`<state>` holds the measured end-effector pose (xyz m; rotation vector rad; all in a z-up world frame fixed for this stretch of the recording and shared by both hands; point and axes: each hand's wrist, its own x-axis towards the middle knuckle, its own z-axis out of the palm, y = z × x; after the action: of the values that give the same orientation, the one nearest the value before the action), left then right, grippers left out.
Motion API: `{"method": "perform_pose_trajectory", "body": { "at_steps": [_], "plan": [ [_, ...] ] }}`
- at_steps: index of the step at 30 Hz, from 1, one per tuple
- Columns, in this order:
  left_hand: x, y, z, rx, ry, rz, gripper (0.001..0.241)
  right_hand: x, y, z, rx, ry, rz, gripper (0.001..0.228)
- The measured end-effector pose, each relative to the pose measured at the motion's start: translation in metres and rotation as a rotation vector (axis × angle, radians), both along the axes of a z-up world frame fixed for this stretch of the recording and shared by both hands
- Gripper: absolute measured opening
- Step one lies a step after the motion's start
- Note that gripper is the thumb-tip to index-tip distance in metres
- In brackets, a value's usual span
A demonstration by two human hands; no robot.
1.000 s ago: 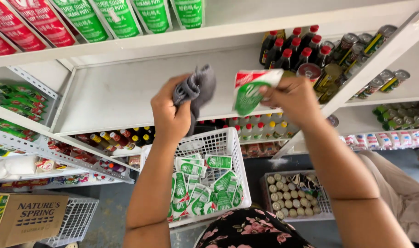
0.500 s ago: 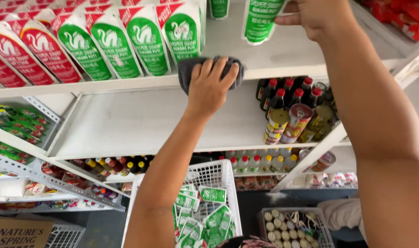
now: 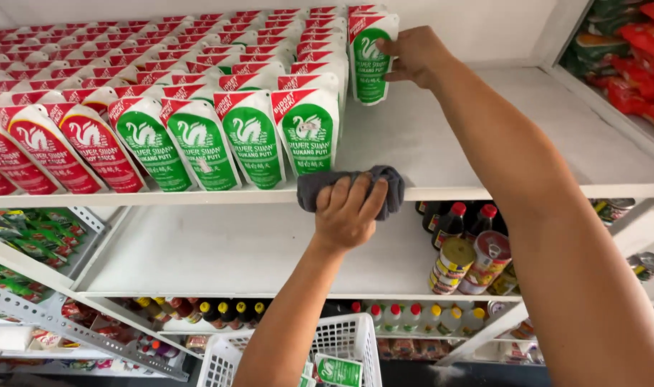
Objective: Wipe individual liquid pouches with a cloth and arrange them neatly on a grocery store shelf.
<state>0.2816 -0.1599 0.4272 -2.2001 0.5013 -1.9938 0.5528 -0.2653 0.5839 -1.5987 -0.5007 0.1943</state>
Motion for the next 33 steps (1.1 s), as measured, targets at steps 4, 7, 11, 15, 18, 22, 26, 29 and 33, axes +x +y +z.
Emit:
{"method": "perform_pose_trajectory", "body": {
  "at_steps": [4,7,11,15,18,22,26,29,33],
  "plan": [
    [0.000,0.000,-0.003,0.010,-0.023,-0.002,0.025,0.025,0.018,-0.020,-0.039,0.040,-0.005,0.029],
    [0.002,0.000,-0.004,-0.003,-0.034,0.001,0.025,0.039,0.021,-0.031,-0.036,0.058,-0.008,0.028],
    [0.002,-0.003,-0.005,-0.033,-0.037,-0.002,0.023,0.060,0.020,-0.053,-0.034,0.040,0.004,0.024],
    [-0.001,-0.005,-0.004,-0.051,-0.022,-0.001,0.023,0.047,0.022,-0.050,-0.076,0.004,-0.031,0.022],
    [-0.002,-0.005,-0.003,-0.060,-0.003,-0.002,0.024,0.042,0.022,-0.047,-0.089,-0.002,-0.060,0.022],
    [0.000,-0.005,-0.004,-0.064,-0.006,0.003,0.022,0.022,0.023,-0.036,-0.118,-0.013,-0.102,0.023],
    [0.001,-0.006,-0.003,-0.064,-0.015,0.008,0.020,0.014,0.023,-0.033,-0.134,-0.012,-0.132,0.023],
    [0.002,-0.005,-0.004,-0.063,-0.024,0.005,0.020,0.031,0.025,-0.045,-0.119,-0.028,-0.127,0.023],
    [0.001,-0.004,-0.003,-0.057,-0.020,0.001,0.020,0.027,0.018,-0.034,-0.104,0.009,-0.158,0.029]
  ]
}}
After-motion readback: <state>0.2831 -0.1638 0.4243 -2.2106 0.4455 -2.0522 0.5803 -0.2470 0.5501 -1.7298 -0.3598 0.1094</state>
